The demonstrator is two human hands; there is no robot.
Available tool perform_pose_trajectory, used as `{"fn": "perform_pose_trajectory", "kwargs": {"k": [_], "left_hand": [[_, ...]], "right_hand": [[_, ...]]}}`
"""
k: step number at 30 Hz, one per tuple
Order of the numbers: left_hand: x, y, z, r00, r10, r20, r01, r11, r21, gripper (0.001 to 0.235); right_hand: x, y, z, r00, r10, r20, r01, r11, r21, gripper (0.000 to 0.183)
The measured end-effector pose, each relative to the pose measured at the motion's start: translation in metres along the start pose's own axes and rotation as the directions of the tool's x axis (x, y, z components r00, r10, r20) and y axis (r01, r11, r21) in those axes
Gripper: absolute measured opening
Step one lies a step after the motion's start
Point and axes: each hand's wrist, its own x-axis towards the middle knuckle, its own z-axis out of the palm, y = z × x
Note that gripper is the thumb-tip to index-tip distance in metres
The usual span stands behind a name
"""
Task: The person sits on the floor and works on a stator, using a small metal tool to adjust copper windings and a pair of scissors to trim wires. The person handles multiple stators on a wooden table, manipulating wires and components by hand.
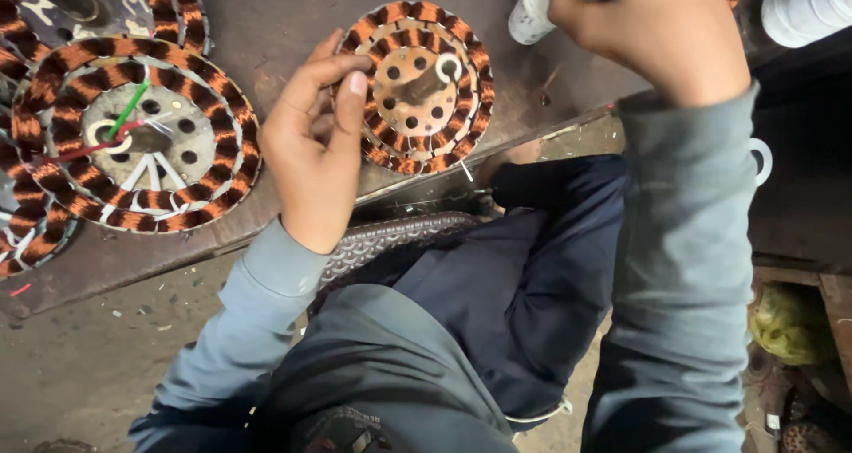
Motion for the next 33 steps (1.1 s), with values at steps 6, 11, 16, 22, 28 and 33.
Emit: {"fn": "perform_pose_trajectory", "kwargs": {"k": [6,11,16,22,28,33], "left_hand": [[-0.003,0.004,-0.001,0.995,0.097,0.01,-0.098,0.993,0.065,0.019],[-0.005,0.008,-0.005,0.987,0.159,0.025,-0.161,0.963,0.215,0.023],[-0.021,0.003,-0.018,0.978,0.191,0.088,-0.204,0.962,0.18,0.024],[-0.047,0.028,-0.028,0.994,0.091,0.054,-0.101,0.972,0.213,0.04],[-0.067,0.078,-0.045,0.966,0.256,0.012,-0.236,0.868,0.436,0.049],[-0.052,0.113,-0.027,0.808,0.46,0.368,-0.577,0.745,0.334,0.025]], "right_hand": [[-0.026,-0.03,-0.009,0.974,0.21,-0.08,-0.18,0.942,0.283,0.009],[-0.06,-0.085,0.015,0.825,0.545,-0.148,-0.286,0.63,0.722,0.018],[-0.089,-0.123,0.067,0.699,0.707,-0.109,-0.281,0.411,0.867,0.011],[-0.092,-0.133,0.086,0.821,0.497,-0.281,-0.258,0.762,0.594,0.006],[-0.087,-0.139,0.091,0.816,0.505,-0.279,-0.277,0.768,0.578,0.007],[-0.089,-0.137,0.093,0.804,0.515,-0.296,-0.248,0.745,0.62,0.007]]}}
